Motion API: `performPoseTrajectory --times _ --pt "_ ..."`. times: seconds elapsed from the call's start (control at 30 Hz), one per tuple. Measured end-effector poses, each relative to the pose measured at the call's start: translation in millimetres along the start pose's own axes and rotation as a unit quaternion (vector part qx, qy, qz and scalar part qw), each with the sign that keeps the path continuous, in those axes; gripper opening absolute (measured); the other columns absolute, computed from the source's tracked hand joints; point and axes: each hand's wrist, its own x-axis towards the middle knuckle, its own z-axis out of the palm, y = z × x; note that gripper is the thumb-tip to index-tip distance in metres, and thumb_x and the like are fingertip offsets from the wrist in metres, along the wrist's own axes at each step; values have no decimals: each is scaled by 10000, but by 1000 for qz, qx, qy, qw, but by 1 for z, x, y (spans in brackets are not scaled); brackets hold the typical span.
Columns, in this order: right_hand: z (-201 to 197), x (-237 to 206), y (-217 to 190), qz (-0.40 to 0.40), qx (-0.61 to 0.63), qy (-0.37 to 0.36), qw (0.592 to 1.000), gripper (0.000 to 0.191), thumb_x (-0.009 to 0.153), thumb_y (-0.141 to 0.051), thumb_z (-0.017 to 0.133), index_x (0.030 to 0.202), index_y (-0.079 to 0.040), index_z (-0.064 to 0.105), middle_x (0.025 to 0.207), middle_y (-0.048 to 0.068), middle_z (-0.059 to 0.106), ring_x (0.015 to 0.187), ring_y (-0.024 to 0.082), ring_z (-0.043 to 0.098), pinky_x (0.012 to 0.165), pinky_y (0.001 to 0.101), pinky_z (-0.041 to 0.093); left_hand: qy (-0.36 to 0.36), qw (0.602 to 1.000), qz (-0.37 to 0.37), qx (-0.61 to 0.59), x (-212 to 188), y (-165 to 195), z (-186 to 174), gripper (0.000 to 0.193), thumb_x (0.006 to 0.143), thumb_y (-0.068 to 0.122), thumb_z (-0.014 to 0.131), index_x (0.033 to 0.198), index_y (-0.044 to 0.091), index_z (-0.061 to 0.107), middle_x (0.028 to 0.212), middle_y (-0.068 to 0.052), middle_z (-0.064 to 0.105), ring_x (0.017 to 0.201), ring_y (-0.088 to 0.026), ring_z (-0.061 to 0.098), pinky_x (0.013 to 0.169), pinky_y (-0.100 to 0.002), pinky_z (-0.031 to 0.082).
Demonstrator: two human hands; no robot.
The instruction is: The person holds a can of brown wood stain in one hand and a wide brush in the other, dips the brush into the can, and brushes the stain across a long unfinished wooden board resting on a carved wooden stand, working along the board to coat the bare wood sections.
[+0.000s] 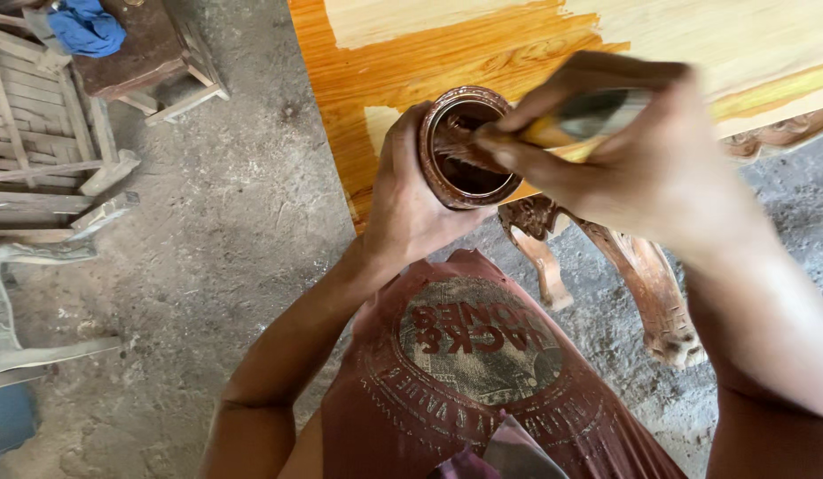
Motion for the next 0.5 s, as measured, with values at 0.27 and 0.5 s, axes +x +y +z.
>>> performPoseTrajectory --times 0.27,0.5 --pt "16 -7 30 71 -20 65 995 111 1044 -48 826 993 7 745 945 117 753 802 165 753 699 287 623 24 998 25 61 7 -1 5 1081 727 299 1012 1453 -32 283 1348 -194 524 1249 -291 601 1119 -391 560" --pt "-2 -34 50 166 279 266 908 48 1048 32 722 1080 61 700 963 174 728 798 219 750 754 316 658 22 998 2 62 15 -8 -11 1061 726 264 1016 1487 1 326 1415 -160 517 1329 -295 586 1187 -408 512"
